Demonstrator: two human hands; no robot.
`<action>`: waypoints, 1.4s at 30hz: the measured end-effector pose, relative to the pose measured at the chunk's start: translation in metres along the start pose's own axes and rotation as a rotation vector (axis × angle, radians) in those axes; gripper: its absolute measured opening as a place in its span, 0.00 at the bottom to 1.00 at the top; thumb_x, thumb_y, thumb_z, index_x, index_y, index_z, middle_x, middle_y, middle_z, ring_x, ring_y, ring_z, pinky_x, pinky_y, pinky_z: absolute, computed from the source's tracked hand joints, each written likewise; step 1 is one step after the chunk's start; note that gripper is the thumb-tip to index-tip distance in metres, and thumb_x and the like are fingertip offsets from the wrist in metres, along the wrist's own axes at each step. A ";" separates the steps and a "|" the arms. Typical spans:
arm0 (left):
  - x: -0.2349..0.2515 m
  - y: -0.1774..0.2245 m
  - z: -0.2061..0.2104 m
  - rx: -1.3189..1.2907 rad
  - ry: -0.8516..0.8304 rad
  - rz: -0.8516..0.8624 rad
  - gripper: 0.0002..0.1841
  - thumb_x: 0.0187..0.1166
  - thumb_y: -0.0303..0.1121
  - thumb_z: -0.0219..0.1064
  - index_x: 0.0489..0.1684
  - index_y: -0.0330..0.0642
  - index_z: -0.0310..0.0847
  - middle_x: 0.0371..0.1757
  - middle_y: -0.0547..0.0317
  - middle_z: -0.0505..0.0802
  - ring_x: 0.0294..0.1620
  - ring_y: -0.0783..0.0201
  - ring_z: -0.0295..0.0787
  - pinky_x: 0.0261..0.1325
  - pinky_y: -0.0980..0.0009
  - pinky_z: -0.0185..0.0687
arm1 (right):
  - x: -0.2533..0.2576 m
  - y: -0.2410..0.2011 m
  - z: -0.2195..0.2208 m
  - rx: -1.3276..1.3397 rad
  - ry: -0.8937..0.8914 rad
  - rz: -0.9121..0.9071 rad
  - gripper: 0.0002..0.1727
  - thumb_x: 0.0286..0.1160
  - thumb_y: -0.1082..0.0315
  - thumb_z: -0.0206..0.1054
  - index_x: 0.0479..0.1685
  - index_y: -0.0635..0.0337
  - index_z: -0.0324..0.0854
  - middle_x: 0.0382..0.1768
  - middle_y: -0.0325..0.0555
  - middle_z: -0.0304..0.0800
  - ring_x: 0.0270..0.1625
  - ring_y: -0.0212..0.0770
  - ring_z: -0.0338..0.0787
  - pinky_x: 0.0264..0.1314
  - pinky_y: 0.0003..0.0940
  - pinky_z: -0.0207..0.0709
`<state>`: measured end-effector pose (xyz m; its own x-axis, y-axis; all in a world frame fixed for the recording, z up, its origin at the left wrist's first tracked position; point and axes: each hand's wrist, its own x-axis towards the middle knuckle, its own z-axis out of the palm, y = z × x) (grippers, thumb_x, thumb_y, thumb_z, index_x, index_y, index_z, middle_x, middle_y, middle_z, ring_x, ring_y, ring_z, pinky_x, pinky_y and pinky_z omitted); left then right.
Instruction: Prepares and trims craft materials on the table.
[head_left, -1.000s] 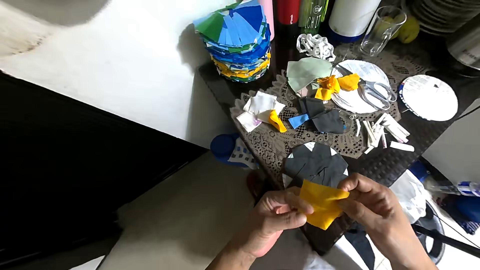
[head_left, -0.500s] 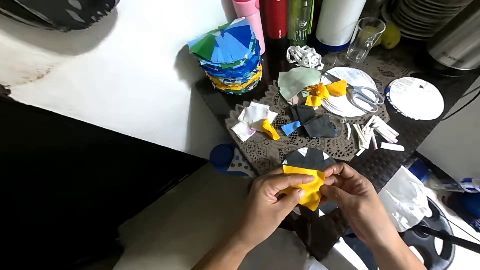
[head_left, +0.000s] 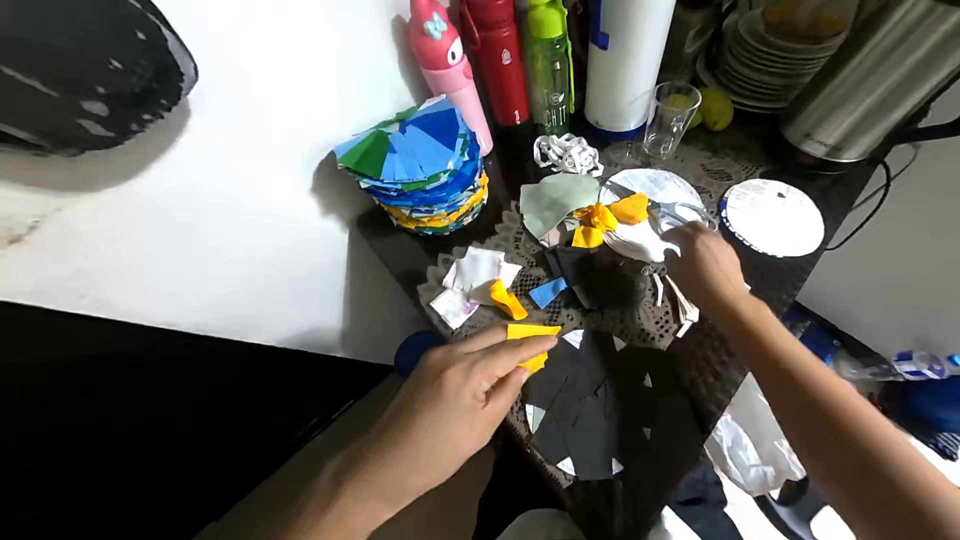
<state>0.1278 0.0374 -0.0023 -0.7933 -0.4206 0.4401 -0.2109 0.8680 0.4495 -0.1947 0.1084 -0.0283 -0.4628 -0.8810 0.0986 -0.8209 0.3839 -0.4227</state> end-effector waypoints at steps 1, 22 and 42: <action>0.003 -0.002 -0.008 0.041 -0.013 0.025 0.16 0.78 0.32 0.62 0.57 0.51 0.94 0.46 0.57 0.95 0.46 0.74 0.91 0.50 0.83 0.83 | 0.018 0.009 -0.002 -0.078 0.000 0.026 0.15 0.76 0.76 0.63 0.58 0.73 0.86 0.60 0.76 0.84 0.67 0.77 0.82 0.62 0.75 0.75; 0.022 -0.006 -0.034 -0.131 0.019 0.046 0.12 0.77 0.29 0.67 0.53 0.44 0.94 0.55 0.55 0.95 0.57 0.78 0.90 0.61 0.86 0.83 | 0.048 0.044 -0.031 -0.428 0.061 0.093 0.30 0.70 0.58 0.78 0.54 0.83 0.81 0.54 0.83 0.83 0.60 0.81 0.83 0.61 0.76 0.70; 0.047 0.024 -0.032 -0.925 -0.063 0.117 0.17 0.76 0.30 0.74 0.63 0.48 0.89 0.63 0.66 0.92 0.63 0.73 0.88 0.66 0.74 0.87 | -0.162 0.001 -0.030 0.962 -0.593 -0.325 0.41 0.61 0.24 0.68 0.51 0.56 0.81 0.37 0.24 0.82 0.39 0.12 0.78 0.40 0.12 0.71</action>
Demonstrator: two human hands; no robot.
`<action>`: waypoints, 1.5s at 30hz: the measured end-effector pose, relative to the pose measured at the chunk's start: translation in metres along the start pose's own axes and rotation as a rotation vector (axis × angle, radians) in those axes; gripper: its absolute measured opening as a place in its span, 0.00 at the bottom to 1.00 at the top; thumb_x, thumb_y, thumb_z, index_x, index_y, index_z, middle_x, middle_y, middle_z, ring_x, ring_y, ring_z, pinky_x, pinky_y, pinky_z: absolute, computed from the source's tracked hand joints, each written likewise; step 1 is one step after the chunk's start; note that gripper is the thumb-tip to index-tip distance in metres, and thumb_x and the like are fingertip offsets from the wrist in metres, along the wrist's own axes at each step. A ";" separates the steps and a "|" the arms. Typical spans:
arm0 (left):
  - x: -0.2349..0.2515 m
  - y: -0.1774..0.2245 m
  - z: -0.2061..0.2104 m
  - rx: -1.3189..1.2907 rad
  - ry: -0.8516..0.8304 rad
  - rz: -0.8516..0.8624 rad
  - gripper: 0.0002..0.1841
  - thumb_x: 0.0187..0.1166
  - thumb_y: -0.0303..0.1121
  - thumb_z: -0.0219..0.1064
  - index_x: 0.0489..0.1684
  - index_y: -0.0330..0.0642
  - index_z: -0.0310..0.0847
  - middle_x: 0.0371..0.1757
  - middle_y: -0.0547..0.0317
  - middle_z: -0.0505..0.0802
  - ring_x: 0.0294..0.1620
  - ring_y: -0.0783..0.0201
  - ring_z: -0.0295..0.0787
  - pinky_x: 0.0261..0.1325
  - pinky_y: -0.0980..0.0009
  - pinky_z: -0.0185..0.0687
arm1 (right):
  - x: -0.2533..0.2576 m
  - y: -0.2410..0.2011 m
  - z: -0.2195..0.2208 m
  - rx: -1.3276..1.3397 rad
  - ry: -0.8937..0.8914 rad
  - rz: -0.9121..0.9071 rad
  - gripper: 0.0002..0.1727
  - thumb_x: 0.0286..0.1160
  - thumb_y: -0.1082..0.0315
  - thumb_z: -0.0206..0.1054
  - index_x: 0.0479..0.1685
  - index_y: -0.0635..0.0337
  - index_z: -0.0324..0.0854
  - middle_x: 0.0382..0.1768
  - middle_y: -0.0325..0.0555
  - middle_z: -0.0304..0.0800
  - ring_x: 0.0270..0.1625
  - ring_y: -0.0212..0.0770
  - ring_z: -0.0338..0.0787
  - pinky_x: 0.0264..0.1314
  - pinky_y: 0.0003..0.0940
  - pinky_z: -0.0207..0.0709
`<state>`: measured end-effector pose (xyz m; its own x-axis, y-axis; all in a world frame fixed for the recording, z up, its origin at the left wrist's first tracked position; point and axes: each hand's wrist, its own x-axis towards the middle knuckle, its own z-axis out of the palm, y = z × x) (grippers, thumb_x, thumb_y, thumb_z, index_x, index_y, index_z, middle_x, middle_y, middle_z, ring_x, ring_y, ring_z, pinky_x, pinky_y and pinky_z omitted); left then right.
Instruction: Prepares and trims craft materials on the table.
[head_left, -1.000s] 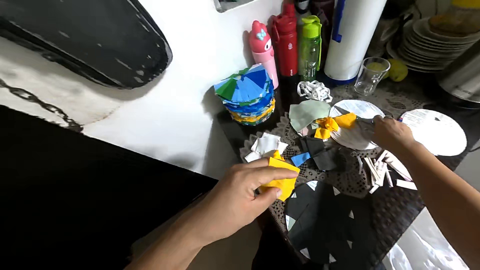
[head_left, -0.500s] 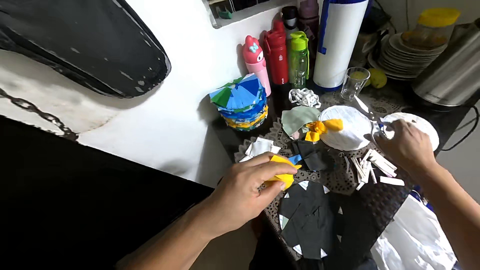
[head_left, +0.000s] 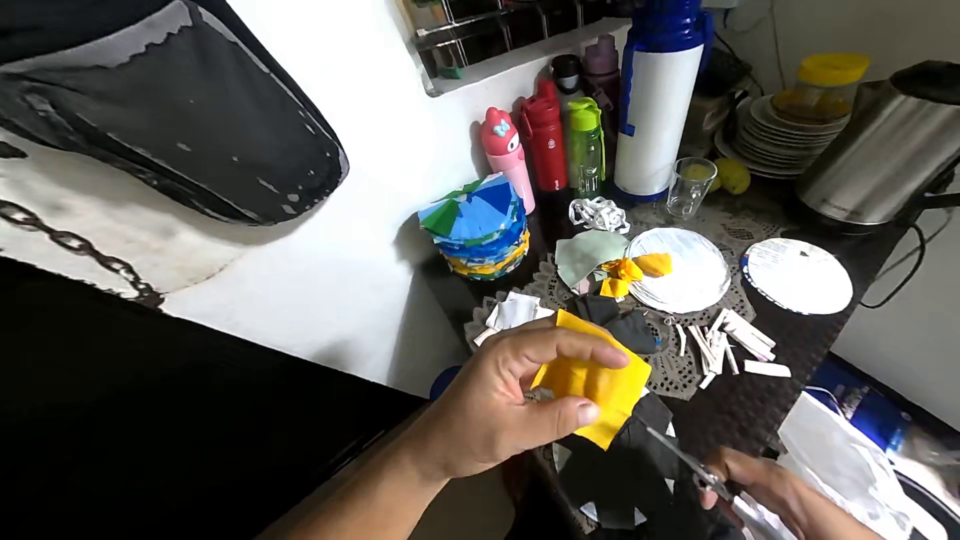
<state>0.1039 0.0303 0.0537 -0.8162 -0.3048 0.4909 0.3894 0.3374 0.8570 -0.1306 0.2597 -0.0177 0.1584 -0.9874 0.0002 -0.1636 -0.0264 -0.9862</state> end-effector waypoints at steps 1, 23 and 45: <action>-0.001 0.000 0.001 0.012 -0.003 -0.013 0.17 0.76 0.29 0.74 0.62 0.47 0.89 0.62 0.65 0.92 0.63 0.73 0.88 0.65 0.74 0.87 | 0.002 -0.001 0.001 -0.006 -0.006 0.000 0.41 0.61 0.24 0.68 0.51 0.56 0.81 0.37 0.24 0.82 0.39 0.12 0.78 0.40 0.12 0.71; -0.006 0.005 0.007 0.210 0.019 -0.143 0.18 0.68 0.21 0.72 0.59 0.37 0.89 0.56 0.60 0.92 0.58 0.74 0.89 0.61 0.79 0.87 | 0.027 -0.009 0.010 -0.045 0.009 0.021 0.36 0.60 0.24 0.69 0.43 0.50 0.81 0.27 0.19 0.77 0.28 0.10 0.73 0.29 0.10 0.67; -0.005 0.005 0.010 0.193 0.018 -0.174 0.18 0.70 0.22 0.71 0.60 0.37 0.89 0.57 0.59 0.91 0.59 0.75 0.88 0.62 0.79 0.86 | 0.020 -0.002 0.011 -0.020 0.086 -0.063 0.21 0.71 0.42 0.73 0.33 0.51 0.86 0.25 0.19 0.82 0.29 0.08 0.76 0.30 0.08 0.69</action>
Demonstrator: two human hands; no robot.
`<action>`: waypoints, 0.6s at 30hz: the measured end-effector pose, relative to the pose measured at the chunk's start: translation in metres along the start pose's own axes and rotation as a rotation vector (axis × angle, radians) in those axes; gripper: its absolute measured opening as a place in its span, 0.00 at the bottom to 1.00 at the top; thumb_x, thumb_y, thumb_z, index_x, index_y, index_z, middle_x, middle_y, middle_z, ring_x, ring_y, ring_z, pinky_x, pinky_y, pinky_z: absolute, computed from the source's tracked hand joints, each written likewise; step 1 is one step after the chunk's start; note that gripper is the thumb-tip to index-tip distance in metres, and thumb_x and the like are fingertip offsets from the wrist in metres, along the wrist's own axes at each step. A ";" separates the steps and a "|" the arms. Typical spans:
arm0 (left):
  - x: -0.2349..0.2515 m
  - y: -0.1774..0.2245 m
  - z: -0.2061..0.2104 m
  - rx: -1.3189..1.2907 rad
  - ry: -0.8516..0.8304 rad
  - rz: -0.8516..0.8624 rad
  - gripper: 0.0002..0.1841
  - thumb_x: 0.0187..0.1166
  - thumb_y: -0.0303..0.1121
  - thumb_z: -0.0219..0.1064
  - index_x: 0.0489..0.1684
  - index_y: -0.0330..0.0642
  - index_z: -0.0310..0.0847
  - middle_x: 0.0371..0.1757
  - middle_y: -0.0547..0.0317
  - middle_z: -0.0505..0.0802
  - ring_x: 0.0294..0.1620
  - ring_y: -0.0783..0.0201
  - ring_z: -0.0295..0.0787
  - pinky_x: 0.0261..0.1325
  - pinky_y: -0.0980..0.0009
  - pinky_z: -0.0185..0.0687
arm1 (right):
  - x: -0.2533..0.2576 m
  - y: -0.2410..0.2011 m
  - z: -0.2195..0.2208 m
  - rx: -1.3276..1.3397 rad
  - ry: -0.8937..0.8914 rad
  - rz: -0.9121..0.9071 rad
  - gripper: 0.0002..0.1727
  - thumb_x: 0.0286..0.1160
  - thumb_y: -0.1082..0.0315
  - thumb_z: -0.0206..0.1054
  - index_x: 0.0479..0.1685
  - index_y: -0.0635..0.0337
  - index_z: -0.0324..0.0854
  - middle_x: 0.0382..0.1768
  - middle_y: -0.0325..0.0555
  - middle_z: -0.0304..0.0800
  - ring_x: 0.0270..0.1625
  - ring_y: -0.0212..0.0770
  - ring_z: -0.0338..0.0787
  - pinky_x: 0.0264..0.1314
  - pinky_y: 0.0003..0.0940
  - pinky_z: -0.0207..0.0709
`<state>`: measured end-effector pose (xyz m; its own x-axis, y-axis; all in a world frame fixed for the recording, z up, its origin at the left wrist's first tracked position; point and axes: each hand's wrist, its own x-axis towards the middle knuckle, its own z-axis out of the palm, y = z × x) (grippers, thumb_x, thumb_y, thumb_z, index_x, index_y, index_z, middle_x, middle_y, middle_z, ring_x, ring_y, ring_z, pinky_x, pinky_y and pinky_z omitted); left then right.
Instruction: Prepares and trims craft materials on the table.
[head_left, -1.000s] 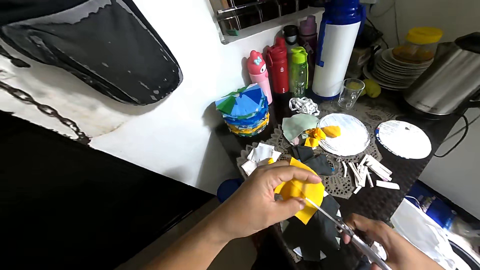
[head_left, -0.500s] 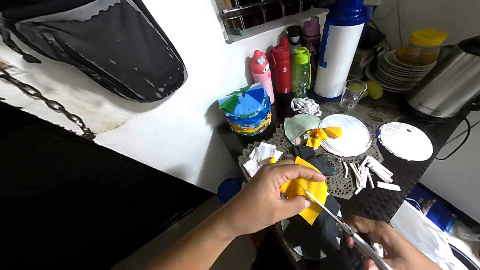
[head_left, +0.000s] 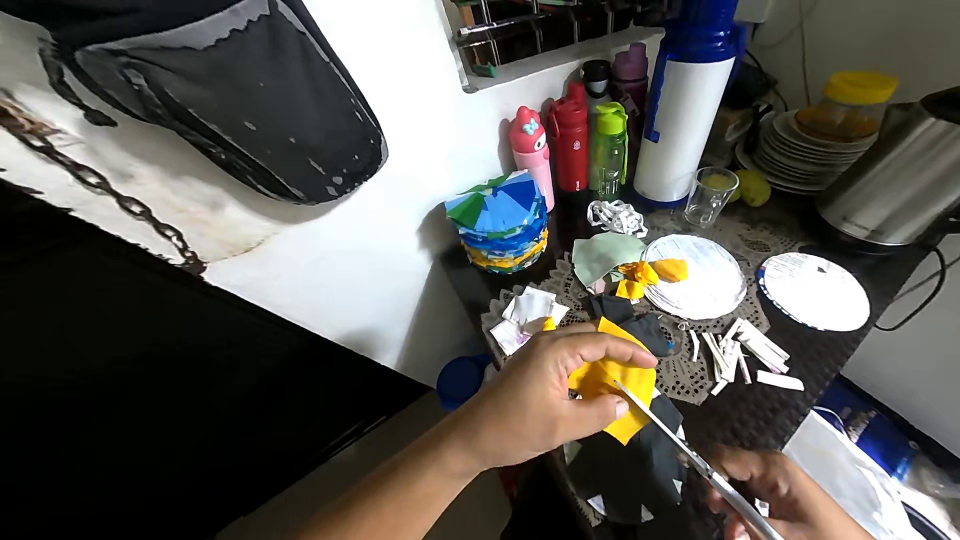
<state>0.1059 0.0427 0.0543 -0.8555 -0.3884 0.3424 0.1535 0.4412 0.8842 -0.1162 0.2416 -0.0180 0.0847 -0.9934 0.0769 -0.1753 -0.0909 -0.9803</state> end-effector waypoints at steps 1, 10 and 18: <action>0.000 0.000 0.000 -0.003 0.001 -0.002 0.18 0.70 0.22 0.71 0.60 0.37 0.89 0.57 0.59 0.91 0.59 0.75 0.88 0.62 0.79 0.86 | 0.000 0.001 0.000 0.001 0.002 -0.004 0.21 0.71 0.42 0.73 0.32 0.51 0.86 0.25 0.19 0.82 0.28 0.09 0.76 0.29 0.08 0.68; 0.000 -0.001 -0.002 -0.006 -0.020 0.000 0.18 0.71 0.22 0.71 0.60 0.36 0.88 0.59 0.58 0.91 0.59 0.74 0.88 0.61 0.78 0.87 | -0.002 -0.001 0.000 -0.001 0.016 0.007 0.19 0.71 0.43 0.74 0.29 0.49 0.85 0.22 0.18 0.82 0.25 0.08 0.75 0.27 0.08 0.66; -0.001 0.002 -0.009 0.030 -0.008 0.006 0.15 0.72 0.21 0.70 0.56 0.36 0.91 0.53 0.59 0.92 0.56 0.76 0.88 0.59 0.81 0.86 | -0.004 -0.003 -0.002 0.016 0.002 0.045 0.16 0.70 0.47 0.75 0.31 0.49 0.87 0.24 0.17 0.84 0.26 0.08 0.77 0.28 0.08 0.69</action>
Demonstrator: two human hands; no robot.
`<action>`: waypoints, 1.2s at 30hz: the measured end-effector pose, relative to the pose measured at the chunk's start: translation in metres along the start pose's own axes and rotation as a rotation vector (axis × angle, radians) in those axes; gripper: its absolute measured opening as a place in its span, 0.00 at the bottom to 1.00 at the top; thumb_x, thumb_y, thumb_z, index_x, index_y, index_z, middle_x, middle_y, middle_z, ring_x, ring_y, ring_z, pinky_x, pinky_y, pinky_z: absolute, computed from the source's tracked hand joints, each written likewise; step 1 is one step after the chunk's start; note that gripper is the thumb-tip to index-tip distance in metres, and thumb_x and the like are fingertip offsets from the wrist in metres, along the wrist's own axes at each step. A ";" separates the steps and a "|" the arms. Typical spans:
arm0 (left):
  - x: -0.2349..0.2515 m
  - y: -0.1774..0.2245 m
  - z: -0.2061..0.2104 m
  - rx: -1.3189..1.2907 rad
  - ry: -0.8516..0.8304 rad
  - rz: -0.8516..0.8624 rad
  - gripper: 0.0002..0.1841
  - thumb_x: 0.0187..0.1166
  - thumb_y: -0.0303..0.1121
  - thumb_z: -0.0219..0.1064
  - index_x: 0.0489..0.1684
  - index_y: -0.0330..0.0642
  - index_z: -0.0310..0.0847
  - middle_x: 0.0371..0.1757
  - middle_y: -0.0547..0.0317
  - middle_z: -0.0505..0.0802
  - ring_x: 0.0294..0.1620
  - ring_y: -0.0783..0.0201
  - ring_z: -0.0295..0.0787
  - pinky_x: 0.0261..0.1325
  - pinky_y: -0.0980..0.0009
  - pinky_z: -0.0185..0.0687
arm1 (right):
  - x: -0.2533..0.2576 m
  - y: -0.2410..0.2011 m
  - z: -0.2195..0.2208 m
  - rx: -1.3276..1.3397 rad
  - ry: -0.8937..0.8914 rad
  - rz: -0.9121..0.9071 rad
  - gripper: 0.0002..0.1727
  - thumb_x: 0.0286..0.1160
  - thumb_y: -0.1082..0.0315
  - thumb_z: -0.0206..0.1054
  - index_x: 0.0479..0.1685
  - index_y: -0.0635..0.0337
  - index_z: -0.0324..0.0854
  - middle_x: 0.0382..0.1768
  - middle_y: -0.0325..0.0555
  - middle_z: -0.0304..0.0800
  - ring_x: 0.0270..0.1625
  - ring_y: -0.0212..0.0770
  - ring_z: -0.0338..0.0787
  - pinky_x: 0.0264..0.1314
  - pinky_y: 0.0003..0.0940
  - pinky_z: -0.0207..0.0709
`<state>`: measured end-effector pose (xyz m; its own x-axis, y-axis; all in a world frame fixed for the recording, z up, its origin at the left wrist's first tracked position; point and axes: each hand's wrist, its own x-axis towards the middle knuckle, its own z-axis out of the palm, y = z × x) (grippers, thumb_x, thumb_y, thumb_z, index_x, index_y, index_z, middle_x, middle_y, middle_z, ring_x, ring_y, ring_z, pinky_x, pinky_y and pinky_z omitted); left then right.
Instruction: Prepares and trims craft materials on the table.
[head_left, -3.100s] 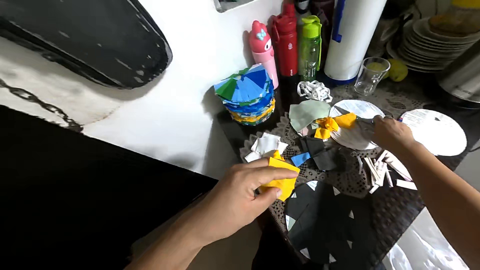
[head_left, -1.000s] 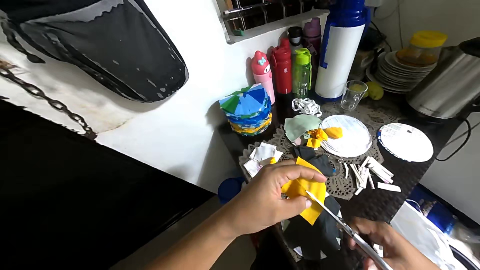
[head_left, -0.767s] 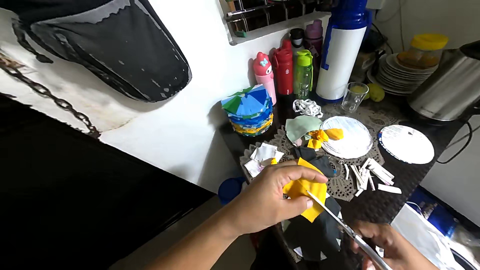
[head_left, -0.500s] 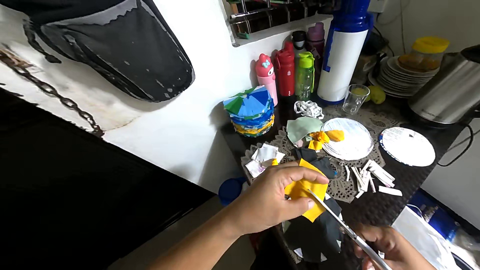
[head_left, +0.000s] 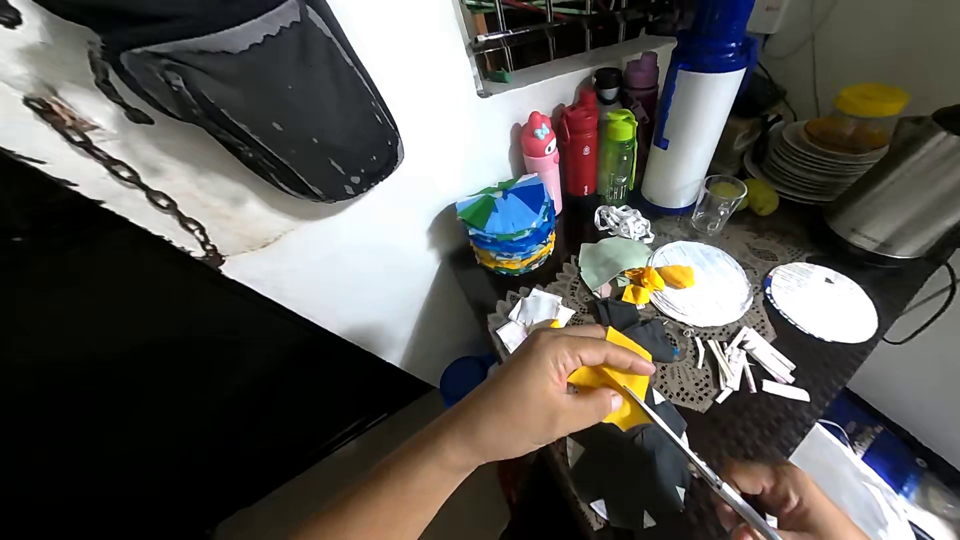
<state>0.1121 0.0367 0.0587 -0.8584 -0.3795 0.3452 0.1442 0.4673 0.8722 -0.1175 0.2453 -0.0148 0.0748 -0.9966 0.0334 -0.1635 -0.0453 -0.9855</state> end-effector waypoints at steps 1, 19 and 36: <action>0.000 0.001 0.001 0.002 -0.003 0.001 0.15 0.71 0.20 0.70 0.56 0.36 0.91 0.53 0.59 0.92 0.56 0.76 0.88 0.60 0.81 0.85 | 0.000 -0.001 0.000 0.011 -0.006 0.009 0.17 0.70 0.45 0.76 0.31 0.48 0.86 0.24 0.16 0.84 0.26 0.08 0.77 0.28 0.09 0.69; 0.003 0.005 0.017 -0.024 -0.071 -0.014 0.18 0.70 0.21 0.71 0.60 0.36 0.90 0.52 0.59 0.91 0.56 0.75 0.87 0.58 0.81 0.85 | 0.005 -0.008 -0.002 -0.018 -0.037 0.026 0.29 0.63 0.31 0.73 0.33 0.49 0.85 0.22 0.17 0.80 0.24 0.10 0.74 0.25 0.11 0.65; 0.004 0.003 0.019 -0.157 -0.132 -0.048 0.20 0.70 0.18 0.71 0.63 0.32 0.86 0.59 0.57 0.91 0.60 0.74 0.88 0.63 0.78 0.86 | 0.002 -0.003 -0.005 0.013 -0.040 -0.046 0.21 0.70 0.41 0.74 0.28 0.49 0.86 0.21 0.18 0.81 0.24 0.09 0.74 0.25 0.09 0.65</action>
<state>0.0994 0.0512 0.0558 -0.9219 -0.2852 0.2624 0.1678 0.3168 0.9336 -0.1213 0.2428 -0.0110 0.1210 -0.9900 0.0727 -0.1462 -0.0902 -0.9851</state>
